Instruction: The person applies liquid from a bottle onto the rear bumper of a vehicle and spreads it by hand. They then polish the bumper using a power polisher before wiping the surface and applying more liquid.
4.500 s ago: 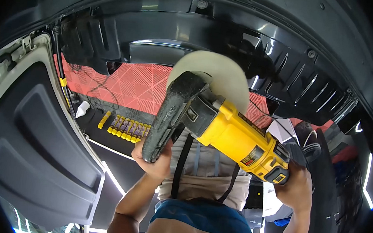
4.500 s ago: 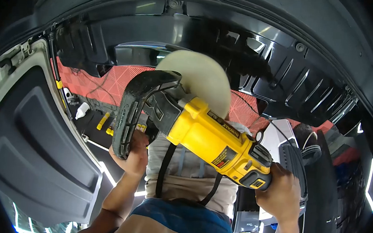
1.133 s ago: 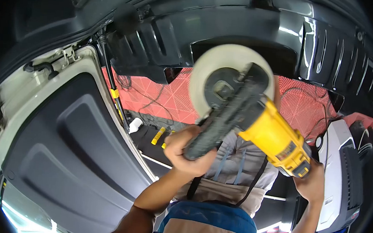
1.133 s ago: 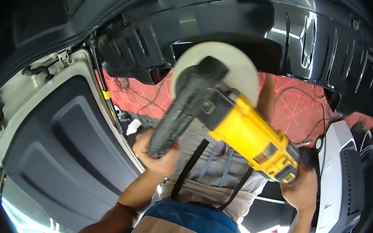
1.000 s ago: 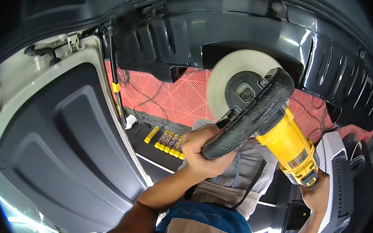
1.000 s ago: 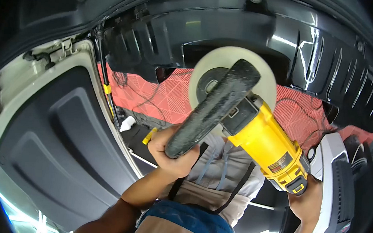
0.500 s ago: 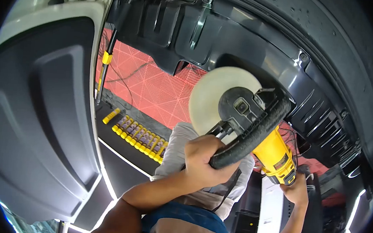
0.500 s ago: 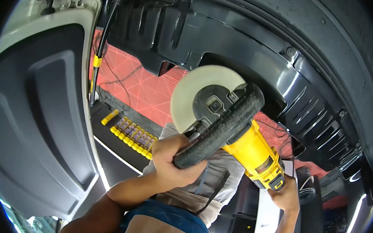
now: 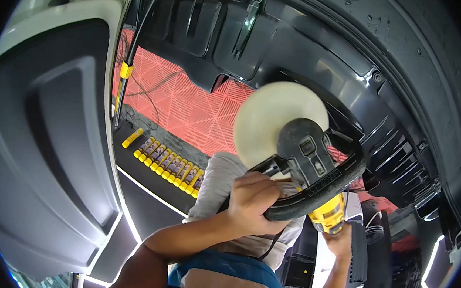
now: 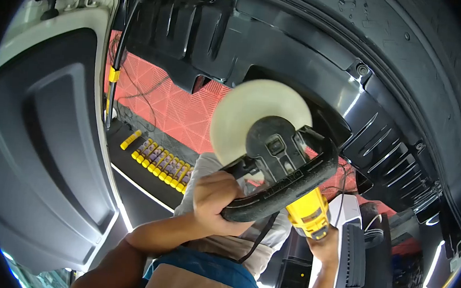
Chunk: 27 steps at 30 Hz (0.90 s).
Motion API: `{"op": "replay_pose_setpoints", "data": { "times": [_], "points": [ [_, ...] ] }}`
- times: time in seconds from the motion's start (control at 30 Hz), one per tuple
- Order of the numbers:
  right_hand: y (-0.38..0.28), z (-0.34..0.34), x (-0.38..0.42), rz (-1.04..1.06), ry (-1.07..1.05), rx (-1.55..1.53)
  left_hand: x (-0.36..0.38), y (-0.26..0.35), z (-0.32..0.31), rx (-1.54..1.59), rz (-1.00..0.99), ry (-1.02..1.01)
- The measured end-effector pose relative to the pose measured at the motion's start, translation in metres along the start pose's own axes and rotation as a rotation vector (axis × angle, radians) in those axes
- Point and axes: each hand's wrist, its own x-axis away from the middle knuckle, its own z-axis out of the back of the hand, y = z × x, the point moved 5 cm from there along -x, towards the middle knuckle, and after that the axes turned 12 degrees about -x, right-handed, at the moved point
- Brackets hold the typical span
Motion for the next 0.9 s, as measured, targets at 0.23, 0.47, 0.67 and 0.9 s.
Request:
{"op": "replay_pose_setpoints", "data": {
  "times": [0.23, 0.47, 0.67, 0.9],
  "points": [
    [0.064, -0.062, -0.049, 0.109, -0.093, -0.071, 0.002, 0.009, 0.027, -0.206, -0.167, -0.099],
    [0.099, -0.098, -0.056, 0.070, -0.073, -0.041, 0.012, 0.014, 0.021, -0.311, -0.229, -0.068],
    [0.132, -0.095, -0.030, 0.075, 0.015, -0.151, 0.029, 0.012, -0.009, -0.251, -0.283, -0.178],
    [0.084, -0.113, -0.055, 0.078, -0.100, -0.019, 0.032, 0.012, 0.032, -0.533, -0.218, -0.067]
  ]
}}
